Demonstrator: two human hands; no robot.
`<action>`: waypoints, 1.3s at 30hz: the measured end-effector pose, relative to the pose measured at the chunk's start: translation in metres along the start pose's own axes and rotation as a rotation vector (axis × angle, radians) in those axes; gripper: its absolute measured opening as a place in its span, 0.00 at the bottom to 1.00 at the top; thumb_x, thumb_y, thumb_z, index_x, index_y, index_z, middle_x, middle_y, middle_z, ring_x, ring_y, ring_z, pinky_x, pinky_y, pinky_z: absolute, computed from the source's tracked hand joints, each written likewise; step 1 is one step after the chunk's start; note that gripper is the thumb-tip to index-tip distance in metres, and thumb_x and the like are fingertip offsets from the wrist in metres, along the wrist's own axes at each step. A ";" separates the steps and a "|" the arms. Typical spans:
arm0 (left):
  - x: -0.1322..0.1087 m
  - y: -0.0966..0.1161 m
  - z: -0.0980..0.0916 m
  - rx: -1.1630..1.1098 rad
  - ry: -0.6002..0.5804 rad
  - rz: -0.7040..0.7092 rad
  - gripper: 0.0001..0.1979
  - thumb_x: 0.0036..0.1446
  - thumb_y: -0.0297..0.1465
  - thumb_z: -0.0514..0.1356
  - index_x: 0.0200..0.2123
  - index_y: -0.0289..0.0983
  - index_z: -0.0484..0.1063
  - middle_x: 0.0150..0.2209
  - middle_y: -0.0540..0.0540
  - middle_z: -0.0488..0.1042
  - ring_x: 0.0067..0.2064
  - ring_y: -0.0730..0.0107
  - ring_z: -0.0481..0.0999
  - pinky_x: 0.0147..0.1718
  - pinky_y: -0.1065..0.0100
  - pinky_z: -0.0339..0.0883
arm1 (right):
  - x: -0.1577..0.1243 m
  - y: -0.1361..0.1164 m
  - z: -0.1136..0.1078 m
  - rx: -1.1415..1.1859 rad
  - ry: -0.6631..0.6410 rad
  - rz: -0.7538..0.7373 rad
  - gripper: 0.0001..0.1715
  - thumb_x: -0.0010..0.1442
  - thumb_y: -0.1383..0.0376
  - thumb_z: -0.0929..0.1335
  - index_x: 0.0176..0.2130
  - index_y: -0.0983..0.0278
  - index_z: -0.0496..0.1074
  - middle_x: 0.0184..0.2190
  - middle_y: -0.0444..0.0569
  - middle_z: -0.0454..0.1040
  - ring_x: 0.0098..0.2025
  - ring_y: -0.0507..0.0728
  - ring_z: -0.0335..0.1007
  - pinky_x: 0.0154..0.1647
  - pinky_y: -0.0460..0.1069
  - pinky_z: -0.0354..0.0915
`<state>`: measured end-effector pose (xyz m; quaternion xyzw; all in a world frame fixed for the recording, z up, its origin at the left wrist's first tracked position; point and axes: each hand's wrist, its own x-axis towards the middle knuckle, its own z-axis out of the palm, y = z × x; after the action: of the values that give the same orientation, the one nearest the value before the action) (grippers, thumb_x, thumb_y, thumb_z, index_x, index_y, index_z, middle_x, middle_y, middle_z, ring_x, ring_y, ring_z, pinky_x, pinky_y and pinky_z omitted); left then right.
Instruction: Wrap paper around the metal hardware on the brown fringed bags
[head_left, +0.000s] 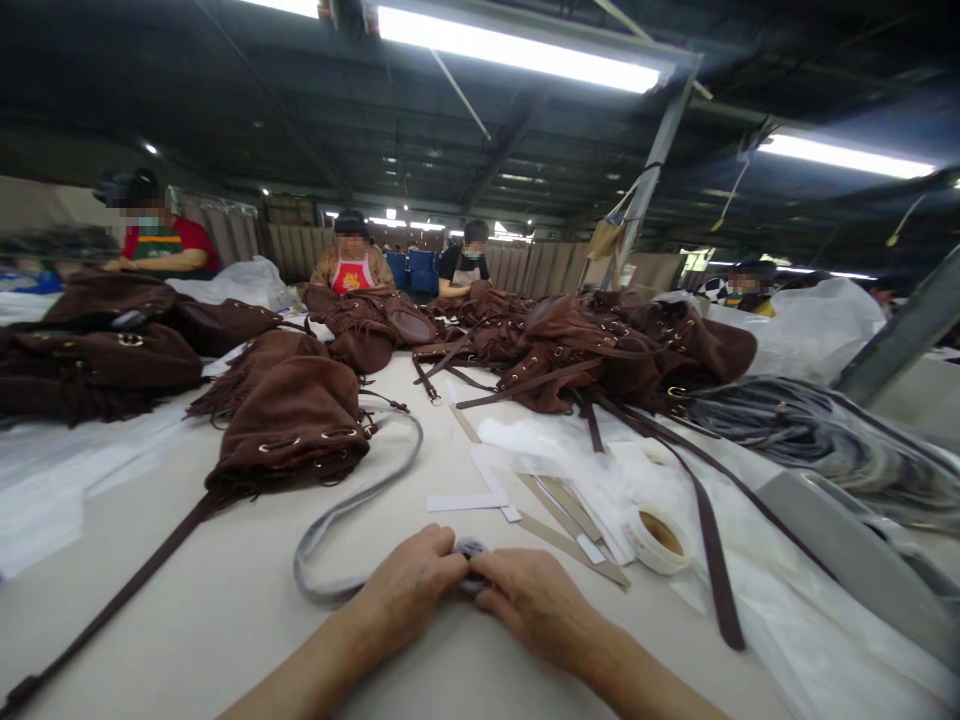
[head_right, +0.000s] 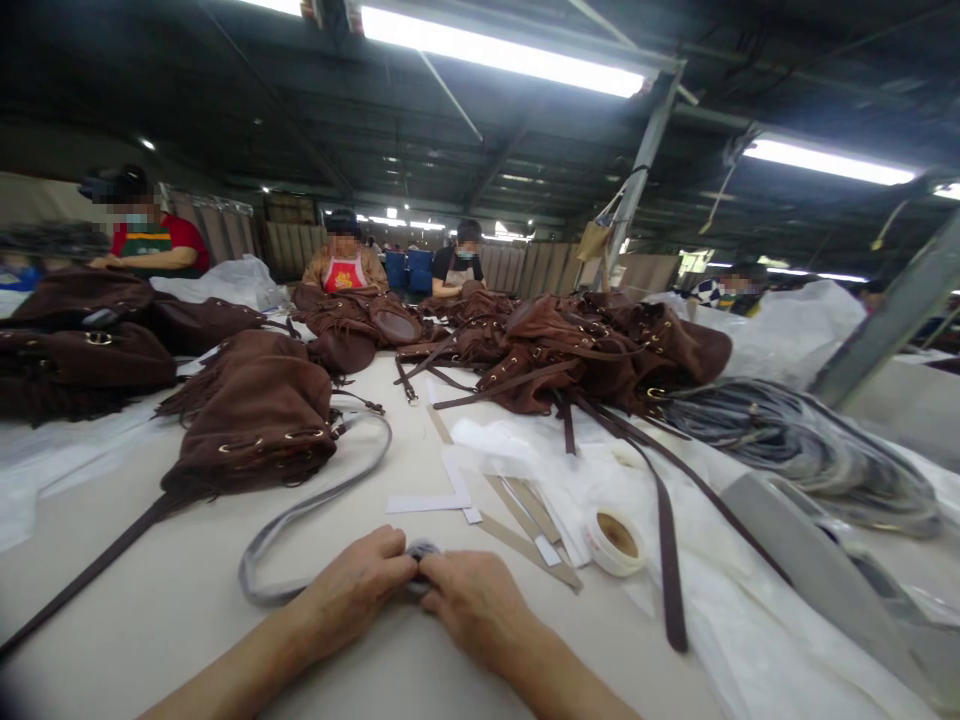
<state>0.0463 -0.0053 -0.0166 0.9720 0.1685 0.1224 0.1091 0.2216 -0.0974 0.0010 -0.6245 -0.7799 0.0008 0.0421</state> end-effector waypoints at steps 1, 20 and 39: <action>0.001 -0.002 -0.002 -0.015 -0.007 0.039 0.07 0.63 0.25 0.54 0.35 0.38 0.71 0.35 0.49 0.69 0.38 0.70 0.67 0.36 0.71 0.59 | 0.002 0.010 -0.004 -0.040 -0.014 -0.115 0.07 0.63 0.60 0.66 0.41 0.58 0.71 0.33 0.44 0.76 0.33 0.55 0.71 0.27 0.48 0.50; -0.010 0.015 0.010 0.195 -0.002 -0.147 0.03 0.61 0.25 0.57 0.36 0.38 0.70 0.35 0.50 0.70 0.37 0.68 0.68 0.35 0.70 0.62 | 0.006 -0.010 0.003 0.147 0.092 0.049 0.08 0.60 0.65 0.68 0.42 0.59 0.71 0.34 0.44 0.77 0.35 0.56 0.72 0.30 0.47 0.54; -0.007 0.032 0.014 0.150 0.013 -0.312 0.09 0.63 0.26 0.54 0.45 0.42 0.71 0.38 0.48 0.69 0.40 0.66 0.68 0.38 0.68 0.61 | 0.001 -0.039 0.038 -0.099 0.190 0.330 0.07 0.58 0.73 0.65 0.36 0.63 0.70 0.29 0.50 0.77 0.29 0.60 0.73 0.26 0.50 0.53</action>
<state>0.0535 -0.0396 -0.0227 0.9386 0.3268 0.0974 0.0526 0.1813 -0.1033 -0.0352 -0.7423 -0.6586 -0.0899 0.0840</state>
